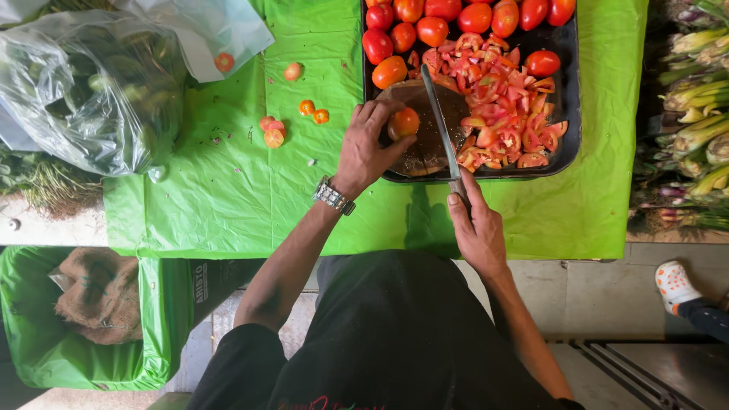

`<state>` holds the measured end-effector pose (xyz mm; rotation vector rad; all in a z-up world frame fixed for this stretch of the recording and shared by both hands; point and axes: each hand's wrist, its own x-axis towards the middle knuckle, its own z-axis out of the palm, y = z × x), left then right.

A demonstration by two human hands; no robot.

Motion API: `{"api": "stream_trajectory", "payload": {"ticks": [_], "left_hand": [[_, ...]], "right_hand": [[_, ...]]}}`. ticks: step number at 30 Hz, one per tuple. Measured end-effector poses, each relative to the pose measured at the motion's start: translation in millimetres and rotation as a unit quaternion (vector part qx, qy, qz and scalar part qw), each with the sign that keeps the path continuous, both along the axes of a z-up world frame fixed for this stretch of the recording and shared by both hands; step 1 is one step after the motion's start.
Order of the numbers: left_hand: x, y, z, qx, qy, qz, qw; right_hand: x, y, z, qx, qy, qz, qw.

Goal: The person chops tomatoes into small pieces using a knife on a wooden board and slides the cut pieces into a black tray.

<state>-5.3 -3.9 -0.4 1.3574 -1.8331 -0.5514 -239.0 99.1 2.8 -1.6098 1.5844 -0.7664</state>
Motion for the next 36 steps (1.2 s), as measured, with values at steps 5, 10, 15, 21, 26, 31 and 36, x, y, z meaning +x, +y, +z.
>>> {"api": "stream_trajectory", "payload": {"ticks": [5, 10, 15, 21, 26, 31, 36], "left_hand": [[-5, 10, 3, -0.039, -0.019, 0.009, 0.999], [-3, 15, 1, -0.038, 0.015, 0.016, 0.999], [-5, 15, 3, -0.031, 0.016, 0.03, 0.999], [-6, 19, 2, -0.027, 0.037, 0.029, 0.999], [-5, 20, 1, -0.011, 0.056, 0.013, 0.998], [-7, 20, -2, 0.018, 0.08, 0.023, 0.996], [-10, 20, 0, 0.007, 0.074, 0.042, 0.996]], "right_hand": [[10, 0, 10, -0.002, -0.006, 0.004, 1.0], [17, -6, 20, 0.053, 0.011, 0.015, 0.998], [24, -14, 18, 0.005, 0.002, 0.042, 0.999], [29, -21, 18, 0.01, 0.025, 0.054, 0.998], [35, -32, 18, 0.013, 0.063, 0.05, 0.997], [41, -36, -1, -0.017, 0.12, 0.063, 0.991], [20, 14, -12, 0.063, 0.174, 0.081, 0.979]]}}
